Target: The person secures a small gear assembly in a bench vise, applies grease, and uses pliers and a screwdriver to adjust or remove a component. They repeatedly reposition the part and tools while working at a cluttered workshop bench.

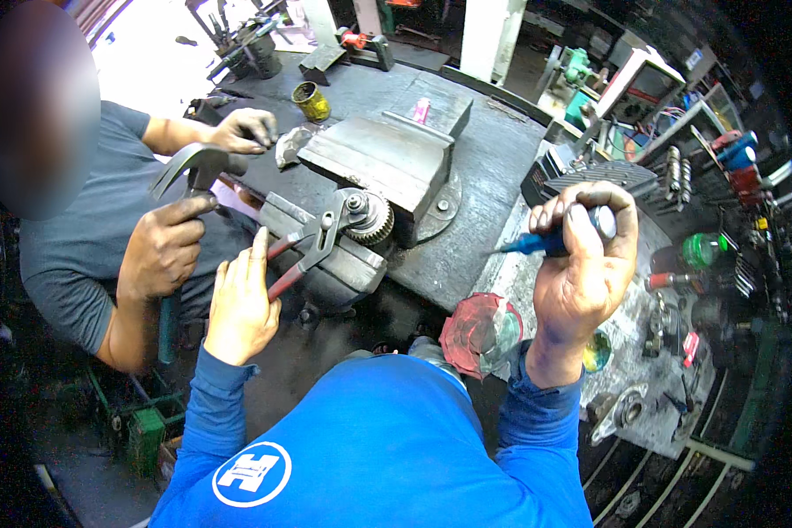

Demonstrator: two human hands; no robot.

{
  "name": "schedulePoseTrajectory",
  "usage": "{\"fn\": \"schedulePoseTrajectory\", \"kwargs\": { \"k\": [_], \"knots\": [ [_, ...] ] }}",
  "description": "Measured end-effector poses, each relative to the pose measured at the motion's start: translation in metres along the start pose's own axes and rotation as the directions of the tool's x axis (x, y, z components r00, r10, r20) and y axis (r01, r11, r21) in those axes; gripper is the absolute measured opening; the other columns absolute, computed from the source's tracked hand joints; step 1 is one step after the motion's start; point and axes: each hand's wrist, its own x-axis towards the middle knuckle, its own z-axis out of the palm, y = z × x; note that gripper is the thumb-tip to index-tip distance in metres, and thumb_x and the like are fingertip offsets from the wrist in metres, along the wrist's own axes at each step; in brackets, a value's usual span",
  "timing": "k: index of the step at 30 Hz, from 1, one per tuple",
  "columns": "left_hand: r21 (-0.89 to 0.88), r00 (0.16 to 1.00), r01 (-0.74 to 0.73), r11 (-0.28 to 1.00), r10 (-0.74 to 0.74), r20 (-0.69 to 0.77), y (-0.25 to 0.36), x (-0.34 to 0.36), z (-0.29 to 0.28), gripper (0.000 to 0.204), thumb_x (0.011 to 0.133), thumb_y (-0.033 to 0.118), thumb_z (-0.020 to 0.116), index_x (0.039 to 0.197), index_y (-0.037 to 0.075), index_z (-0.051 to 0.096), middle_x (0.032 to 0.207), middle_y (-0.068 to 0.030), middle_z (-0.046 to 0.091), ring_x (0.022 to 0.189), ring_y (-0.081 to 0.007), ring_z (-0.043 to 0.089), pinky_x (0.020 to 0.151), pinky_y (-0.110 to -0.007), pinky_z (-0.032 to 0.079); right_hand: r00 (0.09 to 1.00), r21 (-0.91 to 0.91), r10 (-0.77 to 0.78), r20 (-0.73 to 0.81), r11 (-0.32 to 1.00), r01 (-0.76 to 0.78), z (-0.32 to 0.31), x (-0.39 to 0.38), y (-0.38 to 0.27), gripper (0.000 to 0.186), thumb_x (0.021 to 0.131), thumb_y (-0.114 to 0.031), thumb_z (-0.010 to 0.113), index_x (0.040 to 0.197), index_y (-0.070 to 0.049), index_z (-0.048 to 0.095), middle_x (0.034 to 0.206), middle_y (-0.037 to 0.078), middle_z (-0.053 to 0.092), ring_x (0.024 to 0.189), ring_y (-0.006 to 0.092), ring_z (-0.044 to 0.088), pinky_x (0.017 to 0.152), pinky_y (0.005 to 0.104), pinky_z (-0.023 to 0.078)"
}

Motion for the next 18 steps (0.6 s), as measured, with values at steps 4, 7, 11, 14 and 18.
{"fn": "schedulePoseTrajectory", "kwargs": {
  "k": [4, 7, 11, 14, 18],
  "knots": [
    [0.075, 0.982, 0.134, 0.988, -0.143, 0.125, 0.028, -0.012, -0.027, 0.105, 0.08, 0.013, 0.076, 0.168, 0.001, 0.022, 0.151, -0.0246, 0.05, 0.134, -0.0415, 0.053, 0.114, -0.067, 0.04, 0.995, -0.009, 0.087, -0.047, 0.996, -0.088, -0.048, -0.002, 0.015, 0.019, 0.102, -0.003, 0.056, 0.12, -0.003, 0.054, 0.102, 0.011, 0.059, 0.085, 0.0196, 0.058, 0.08, 0.0374, 0.052],
    [0.143, 0.962, 0.211, 0.967, -0.231, 0.143, 0.05, -0.02, -0.035, 0.104, 0.082, 0.013, 0.075, 0.169, 0.001, 0.02, 0.156, -0.0242, 0.048, 0.138, -0.0424, 0.051, 0.114, -0.069, 0.04, 0.988, -0.05, 0.136, -0.079, 0.989, -0.14, -0.074, -0.004, 0.023, 0.018, 0.102, -0.003, 0.056, 0.12, -0.002, 0.055, 0.101, 0.011, 0.059, 0.084, 0.0188, 0.059, 0.078, 0.0354, 0.052],
    [0.087, 0.936, 0.296, 0.951, -0.307, 0.173, 0.063, -0.037, -0.043, 0.097, 0.084, 0.01, 0.07, 0.167, -0.001, 0.023, 0.151, -0.0263, 0.052, 0.137, -0.0418, 0.053, 0.116, -0.058, 0.042, 0.98, -0.101, 0.184, -0.081, 0.976, -0.192, -0.089, -0.003, 0.029, 0.017, 0.1, -0.003, 0.059, 0.117, -0.001, 0.056, 0.1, 0.011, 0.06, 0.082, 0.0172, 0.06, 0.078, 0.0335, 0.052],
    [-0.346, 0.903, 0.35, 0.871, -0.214, 0.374, 0.052, -0.058, -0.057, 0.086, 0.083, 0.004, 0.063, 0.162, -0.006, 0.032, 0.14, -0.0274, 0.059, 0.129, -0.0421, 0.059, 0.111, -0.045, 0.046, 0.968, -0.123, 0.234, -0.088, 0.962, -0.244, -0.092, -0.005, 0.033, 0.017, 0.1, -0.003, 0.06, 0.117, -0.001, 0.057, 0.099, 0.009, 0.061, 0.08, 0.0161, 0.06, 0.077, 0.0324, 0.053],
    [-0.712, 0.886, 0.44, 0.548, -0.136, 0.443, 0.06, -0.082, -0.048, 0.068, 0.09, 0.019, 0.075, 0.149, -0.006, 0.053, 0.131, -0.0144, 0.063, 0.119, -0.0233, 0.06, 0.108, -0.036, 0.045, 0.957, -0.147, 0.275, -0.093, 0.947, -0.286, -0.095, -0.011, 0.034, 0.012, 0.1, -0.004, 0.061, 0.111, -0.001, 0.059, 0.096, 0.007, 0.062, 0.079, 0.0142, 0.061, 0.076, 0.0301, 0.052]
  ]
}}
